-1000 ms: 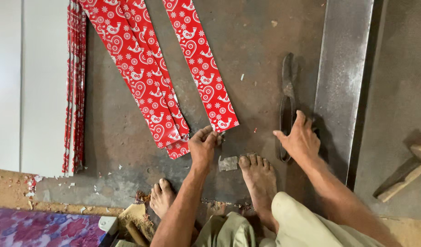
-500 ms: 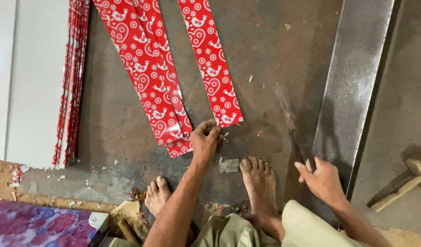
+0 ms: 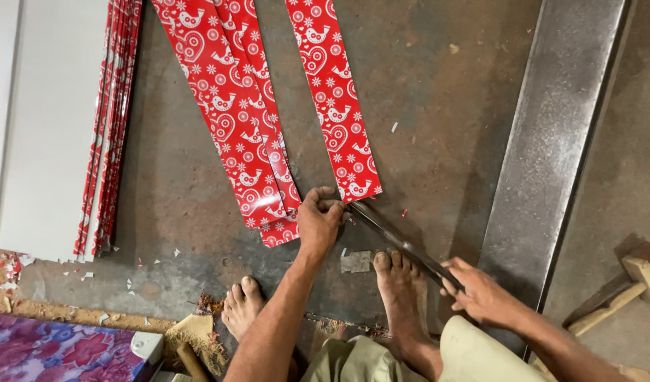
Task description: The person sits on the floor and uses large shears to trim the edges of red patterned paper strips. They repeatedly align the paper, cut along the edges, and stack the trimmed pieces.
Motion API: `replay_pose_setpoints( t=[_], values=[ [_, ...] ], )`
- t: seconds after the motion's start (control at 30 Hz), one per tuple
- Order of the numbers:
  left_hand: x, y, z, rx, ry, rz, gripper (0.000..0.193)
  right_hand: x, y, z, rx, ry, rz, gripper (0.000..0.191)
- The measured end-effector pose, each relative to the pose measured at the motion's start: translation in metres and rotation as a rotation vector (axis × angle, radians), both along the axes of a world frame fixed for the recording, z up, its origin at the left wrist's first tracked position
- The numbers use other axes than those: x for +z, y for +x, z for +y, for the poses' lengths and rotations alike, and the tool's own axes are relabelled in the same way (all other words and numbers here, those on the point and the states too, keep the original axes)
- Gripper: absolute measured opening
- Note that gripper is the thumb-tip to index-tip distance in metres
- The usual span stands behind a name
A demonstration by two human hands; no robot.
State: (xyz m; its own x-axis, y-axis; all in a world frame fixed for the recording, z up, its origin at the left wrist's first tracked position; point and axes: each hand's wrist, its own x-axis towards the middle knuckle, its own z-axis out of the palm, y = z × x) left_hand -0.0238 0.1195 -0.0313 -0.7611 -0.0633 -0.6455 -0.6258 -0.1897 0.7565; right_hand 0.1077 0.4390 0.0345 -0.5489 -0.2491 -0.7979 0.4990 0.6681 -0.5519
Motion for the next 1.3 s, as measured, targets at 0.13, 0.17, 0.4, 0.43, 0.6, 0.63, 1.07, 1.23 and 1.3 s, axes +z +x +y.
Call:
replay_pose_setpoints(
  t=[0.13,0.17,0.4,0.43,0.6,0.63,1.07,1.23,1.3],
  values=[
    [0.007,-0.004,-0.002,-0.052,-0.087,-0.043,0.024,0.009,-0.030,-0.005,0.032,-0.033,-0.001,0.014],
    [0.008,-0.004,-0.002,-0.058,-0.088,-0.035,0.023,0.009,-0.035,-0.003,0.088,-0.040,0.067,0.008],
    [0.010,-0.003,-0.002,-0.053,-0.135,0.000,0.021,-0.006,-0.038,0.007,0.237,-0.044,0.236,0.020],
    [0.010,-0.003,-0.002,-0.051,-0.132,-0.009,0.021,-0.007,-0.037,0.008,0.236,-0.052,0.244,0.019],
    [0.013,-0.003,-0.003,-0.072,-0.169,-0.002,0.019,-0.005,-0.041,0.008,0.184,-0.056,0.190,0.011],
    [0.013,-0.003,-0.003,-0.067,-0.165,0.006,0.019,-0.004,-0.043,0.005,0.184,0.002,0.115,0.018],
    [0.011,-0.003,-0.001,-0.072,-0.187,0.023,0.020,-0.022,-0.053,-0.006,0.109,0.195,-0.184,0.062],
    [0.008,0.000,0.003,-0.047,-0.136,0.022,0.020,-0.048,-0.038,0.000,0.201,0.286,0.056,0.062],
    [0.009,0.002,0.000,-0.021,-0.120,0.046,0.019,-0.050,-0.033,0.002,0.166,0.263,0.102,0.054]
  ],
)
